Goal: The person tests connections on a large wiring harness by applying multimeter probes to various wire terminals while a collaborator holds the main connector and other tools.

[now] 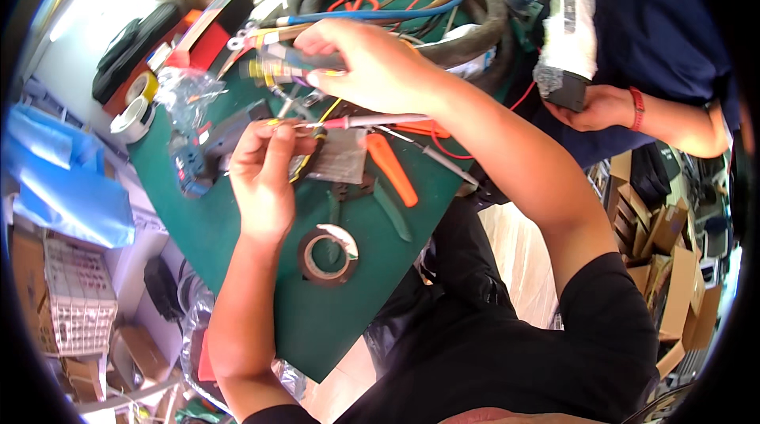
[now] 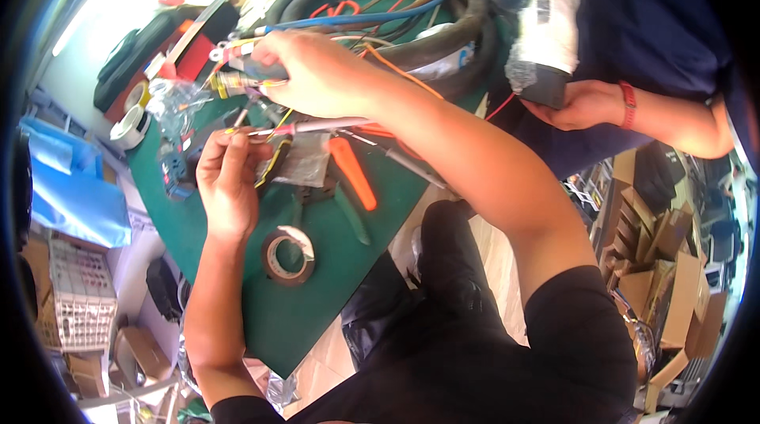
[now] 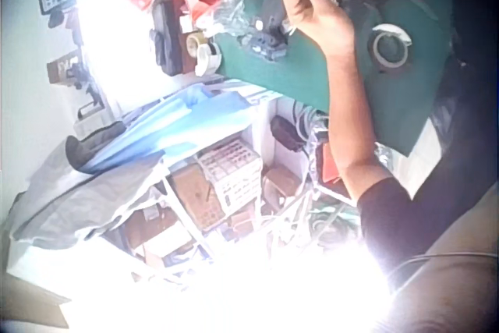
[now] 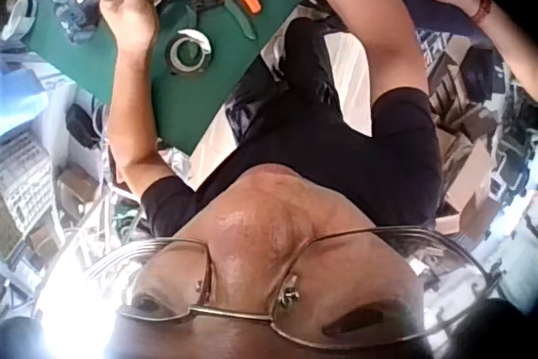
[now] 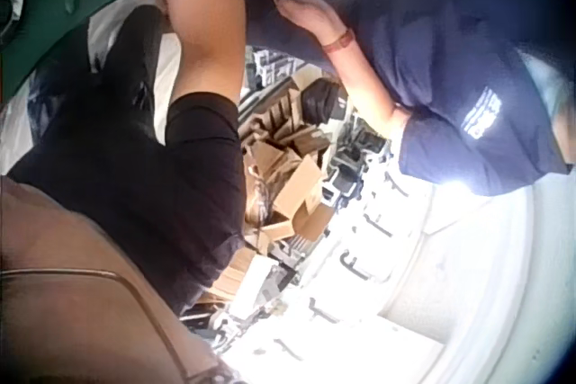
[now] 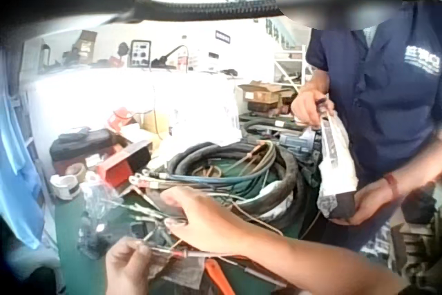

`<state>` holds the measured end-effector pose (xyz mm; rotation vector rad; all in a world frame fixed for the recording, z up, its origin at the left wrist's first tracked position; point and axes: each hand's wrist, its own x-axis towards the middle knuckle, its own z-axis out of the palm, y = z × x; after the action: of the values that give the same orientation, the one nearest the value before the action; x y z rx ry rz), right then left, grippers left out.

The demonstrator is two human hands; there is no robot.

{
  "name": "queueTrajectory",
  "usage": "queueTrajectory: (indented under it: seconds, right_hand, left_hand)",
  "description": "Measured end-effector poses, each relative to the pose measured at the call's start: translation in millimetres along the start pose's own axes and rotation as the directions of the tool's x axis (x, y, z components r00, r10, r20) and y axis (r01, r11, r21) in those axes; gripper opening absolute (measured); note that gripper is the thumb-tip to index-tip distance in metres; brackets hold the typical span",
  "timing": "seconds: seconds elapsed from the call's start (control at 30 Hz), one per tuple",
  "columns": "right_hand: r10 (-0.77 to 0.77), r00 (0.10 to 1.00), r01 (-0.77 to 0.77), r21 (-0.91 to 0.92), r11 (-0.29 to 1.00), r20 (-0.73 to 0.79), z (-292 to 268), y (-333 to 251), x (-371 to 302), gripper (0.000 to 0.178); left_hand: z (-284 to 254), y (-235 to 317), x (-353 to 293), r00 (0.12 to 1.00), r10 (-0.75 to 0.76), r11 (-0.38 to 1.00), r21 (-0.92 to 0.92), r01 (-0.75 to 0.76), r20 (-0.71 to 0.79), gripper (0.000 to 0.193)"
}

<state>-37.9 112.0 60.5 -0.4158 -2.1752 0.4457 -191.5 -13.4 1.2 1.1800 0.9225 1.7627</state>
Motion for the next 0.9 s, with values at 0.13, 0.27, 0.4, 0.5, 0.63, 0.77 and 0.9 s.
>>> queueTrajectory:
  seconds: [0.13,0.27,0.4,0.5,0.63,0.77,0.9]
  right_hand:
    - [-0.181,0.978,0.146,-0.274,0.950,-0.104,-17.3,-34.7,-17.1,0.030]
    - [0.167,0.969,-0.123,-0.233,0.965,0.182,-25.5,-56.0,-45.3,0.025]
    - [0.035,0.996,-0.009,-0.283,0.959,0.086,-16.4,-49.2,-64.8,0.027]
    - [0.077,0.997,-0.073,-0.275,0.959,0.002,-13.6,-50.8,-75.1,0.046]
    - [-0.037,0.977,-0.029,-0.302,0.953,-0.208,-17.4,-58.4,-99.2,0.057]
    - [-0.038,0.915,-0.048,-0.202,0.978,-0.402,-19.8,-61.4,-172.2,0.035]
    - [0.203,0.755,-0.329,-0.093,0.940,-0.623,-22.1,-47.8,-251.1,0.018]
  left_hand:
    - [-7.9,0.9,-1.8,1.000,0.018,1.000,-0.016,-0.018,-0.022,0.010]
    - [-6.4,-0.1,-0.8,1.000,0.010,1.000,0.001,-0.010,-0.028,0.011]
    - [-4.9,0.4,-1.5,1.000,0.004,1.000,0.009,-0.004,-0.029,0.011]
    - [-6.0,0.7,-0.7,0.999,0.029,0.999,0.025,-0.029,-0.017,0.012]
    - [-6.8,1.6,-1.2,0.999,0.034,0.999,-0.009,-0.035,-0.020,0.011]
    - [-11.8,-1.1,0.9,0.996,0.087,0.996,-0.019,-0.088,-0.027,0.010]
    - [-19.7,-3.6,3.4,0.994,0.106,0.994,0.000,-0.106,0.000,0.012]
